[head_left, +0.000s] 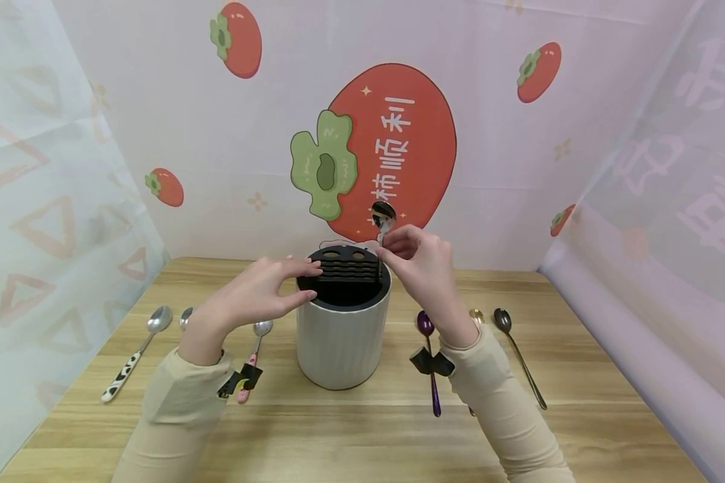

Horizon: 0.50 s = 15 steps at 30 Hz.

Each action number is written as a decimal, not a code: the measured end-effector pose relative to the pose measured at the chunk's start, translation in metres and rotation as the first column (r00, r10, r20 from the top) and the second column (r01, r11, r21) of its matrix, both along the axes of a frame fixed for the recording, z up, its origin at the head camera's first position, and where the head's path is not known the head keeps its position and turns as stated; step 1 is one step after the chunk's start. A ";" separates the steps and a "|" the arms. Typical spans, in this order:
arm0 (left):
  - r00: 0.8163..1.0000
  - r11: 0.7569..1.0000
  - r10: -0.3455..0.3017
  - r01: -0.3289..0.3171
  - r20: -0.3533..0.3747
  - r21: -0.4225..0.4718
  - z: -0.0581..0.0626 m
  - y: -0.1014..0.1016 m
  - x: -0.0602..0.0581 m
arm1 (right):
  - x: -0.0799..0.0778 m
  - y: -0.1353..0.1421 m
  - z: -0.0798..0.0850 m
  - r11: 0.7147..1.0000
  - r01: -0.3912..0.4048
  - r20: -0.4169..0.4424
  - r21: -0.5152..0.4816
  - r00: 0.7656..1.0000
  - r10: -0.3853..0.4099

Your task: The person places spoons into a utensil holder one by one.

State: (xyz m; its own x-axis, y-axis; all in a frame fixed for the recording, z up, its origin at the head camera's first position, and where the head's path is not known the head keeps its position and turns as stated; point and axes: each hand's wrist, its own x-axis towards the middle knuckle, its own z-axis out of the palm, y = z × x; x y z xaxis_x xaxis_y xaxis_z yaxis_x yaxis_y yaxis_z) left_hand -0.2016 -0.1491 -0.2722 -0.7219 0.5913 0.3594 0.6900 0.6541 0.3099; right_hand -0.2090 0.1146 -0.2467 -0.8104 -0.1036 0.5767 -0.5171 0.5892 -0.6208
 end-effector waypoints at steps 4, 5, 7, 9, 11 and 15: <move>1.000 1.000 -0.001 0.001 -0.002 0.003 -0.001 0.000 0.000 | 0.000 0.001 -0.001 1.000 0.002 0.012 -0.003 1.000 -0.002; 1.000 1.000 -0.001 0.001 -0.003 0.002 -0.001 0.000 0.000 | -0.001 0.001 -0.001 1.000 0.002 0.013 -0.003 1.000 -0.002; 1.000 1.000 0.001 -0.001 -0.003 0.000 -0.002 0.000 0.000 | -0.001 0.001 -0.001 1.000 -0.001 0.017 -0.006 1.000 0.001; 1.000 1.000 0.001 -0.001 -0.001 -0.002 -0.002 0.000 0.000 | -0.001 0.001 -0.001 1.000 -0.005 0.020 -0.005 1.000 0.005; 1.000 1.000 -0.001 0.001 0.000 -0.002 -0.001 0.000 0.000 | -0.001 0.001 -0.001 1.000 -0.008 0.026 -0.002 1.000 0.008; 1.000 1.000 -0.006 0.006 0.001 -0.001 -0.001 0.000 0.000 | -0.001 0.001 -0.002 1.000 -0.011 0.040 0.009 0.999 0.011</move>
State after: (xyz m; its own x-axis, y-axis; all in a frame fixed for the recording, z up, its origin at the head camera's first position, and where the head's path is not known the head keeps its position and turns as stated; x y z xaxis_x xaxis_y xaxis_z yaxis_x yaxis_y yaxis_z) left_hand -0.2013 -0.1487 -0.2732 -0.7186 0.5961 0.3582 0.6938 0.6504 0.3094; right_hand -0.2099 0.1153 -0.2484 -0.8318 -0.1179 0.5425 -0.4983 0.5892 -0.6360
